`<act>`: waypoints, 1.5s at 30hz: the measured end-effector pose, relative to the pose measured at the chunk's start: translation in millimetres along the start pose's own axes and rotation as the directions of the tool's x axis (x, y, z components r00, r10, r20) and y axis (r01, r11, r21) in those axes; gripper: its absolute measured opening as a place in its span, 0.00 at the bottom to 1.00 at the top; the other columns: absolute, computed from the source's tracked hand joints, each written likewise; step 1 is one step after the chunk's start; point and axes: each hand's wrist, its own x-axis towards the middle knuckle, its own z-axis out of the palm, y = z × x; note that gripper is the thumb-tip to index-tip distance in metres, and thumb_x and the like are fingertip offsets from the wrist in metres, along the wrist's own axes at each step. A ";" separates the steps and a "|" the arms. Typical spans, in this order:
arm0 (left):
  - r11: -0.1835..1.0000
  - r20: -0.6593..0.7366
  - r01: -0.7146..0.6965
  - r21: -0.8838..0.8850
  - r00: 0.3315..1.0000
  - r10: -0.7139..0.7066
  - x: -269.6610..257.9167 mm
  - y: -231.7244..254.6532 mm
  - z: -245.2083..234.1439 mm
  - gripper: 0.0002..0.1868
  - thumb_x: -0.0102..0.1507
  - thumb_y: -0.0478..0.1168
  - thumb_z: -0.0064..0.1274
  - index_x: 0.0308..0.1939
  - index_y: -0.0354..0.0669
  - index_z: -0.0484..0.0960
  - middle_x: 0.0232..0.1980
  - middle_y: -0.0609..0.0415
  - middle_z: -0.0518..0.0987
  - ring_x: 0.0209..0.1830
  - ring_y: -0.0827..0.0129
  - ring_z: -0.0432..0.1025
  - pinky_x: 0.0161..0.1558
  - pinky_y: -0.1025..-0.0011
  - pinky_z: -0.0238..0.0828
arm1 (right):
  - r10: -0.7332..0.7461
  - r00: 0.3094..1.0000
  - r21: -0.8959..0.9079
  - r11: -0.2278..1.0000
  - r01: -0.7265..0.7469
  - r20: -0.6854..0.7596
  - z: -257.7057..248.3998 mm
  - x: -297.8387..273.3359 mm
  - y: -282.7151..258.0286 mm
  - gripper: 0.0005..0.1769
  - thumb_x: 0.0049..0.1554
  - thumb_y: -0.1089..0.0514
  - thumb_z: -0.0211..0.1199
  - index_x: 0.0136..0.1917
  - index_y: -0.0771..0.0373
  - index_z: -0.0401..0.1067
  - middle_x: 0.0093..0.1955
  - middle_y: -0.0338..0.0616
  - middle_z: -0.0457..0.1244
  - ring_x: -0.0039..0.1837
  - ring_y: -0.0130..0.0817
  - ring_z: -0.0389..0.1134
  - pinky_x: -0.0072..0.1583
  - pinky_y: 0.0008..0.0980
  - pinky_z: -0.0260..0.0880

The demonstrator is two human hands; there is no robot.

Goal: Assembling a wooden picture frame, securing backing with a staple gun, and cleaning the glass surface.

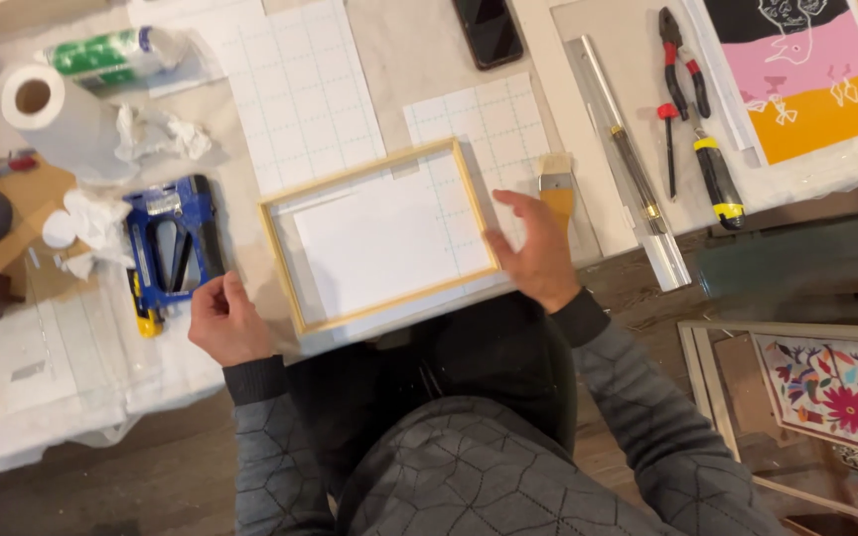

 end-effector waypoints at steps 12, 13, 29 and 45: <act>0.687 0.577 -0.724 0.057 0.585 0.569 170.8 70.1 189.9 0.16 0.68 0.42 0.60 0.56 0.40 0.79 0.58 0.45 0.79 0.59 0.48 0.72 0.56 0.53 0.68 | 0.539 0.823 0.903 0.421 -0.082 -0.176 -111.4 203.2 210.9 0.15 0.64 0.54 0.67 0.57 0.65 0.68 0.54 0.47 0.69 0.55 0.37 0.72 0.57 0.34 0.74; 0.588 0.646 -0.800 0.121 0.513 0.565 187.1 62.8 205.8 0.18 0.65 0.43 0.60 0.57 0.40 0.78 0.62 0.45 0.77 0.62 0.49 0.70 0.57 0.52 0.65 | 0.573 0.801 0.923 0.378 -0.073 -0.171 -119.7 223.0 231.9 0.15 0.63 0.55 0.68 0.54 0.64 0.67 0.52 0.48 0.69 0.54 0.38 0.73 0.56 0.35 0.74; 0.619 0.639 -0.776 0.122 0.538 0.550 194.2 78.4 213.8 0.21 0.69 0.46 0.56 0.63 0.43 0.77 0.67 0.52 0.74 0.68 0.56 0.67 0.65 0.55 0.59 | 0.934 0.352 0.996 -0.045 -0.073 0.068 -139.1 325.8 382.7 0.23 0.57 0.53 0.61 0.59 0.66 0.58 0.52 0.59 0.60 0.51 0.48 0.65 0.49 0.45 0.74; 0.625 0.671 -0.764 0.161 0.549 0.499 197.9 73.5 216.6 0.22 0.69 0.49 0.55 0.64 0.44 0.76 0.68 0.52 0.73 0.68 0.56 0.67 0.67 0.56 0.58 | 0.847 0.528 0.998 -0.066 -0.006 0.060 -127.8 322.5 474.6 0.35 0.52 0.49 0.63 0.64 0.66 0.52 0.62 0.57 0.61 0.55 0.43 0.72 0.57 0.40 0.76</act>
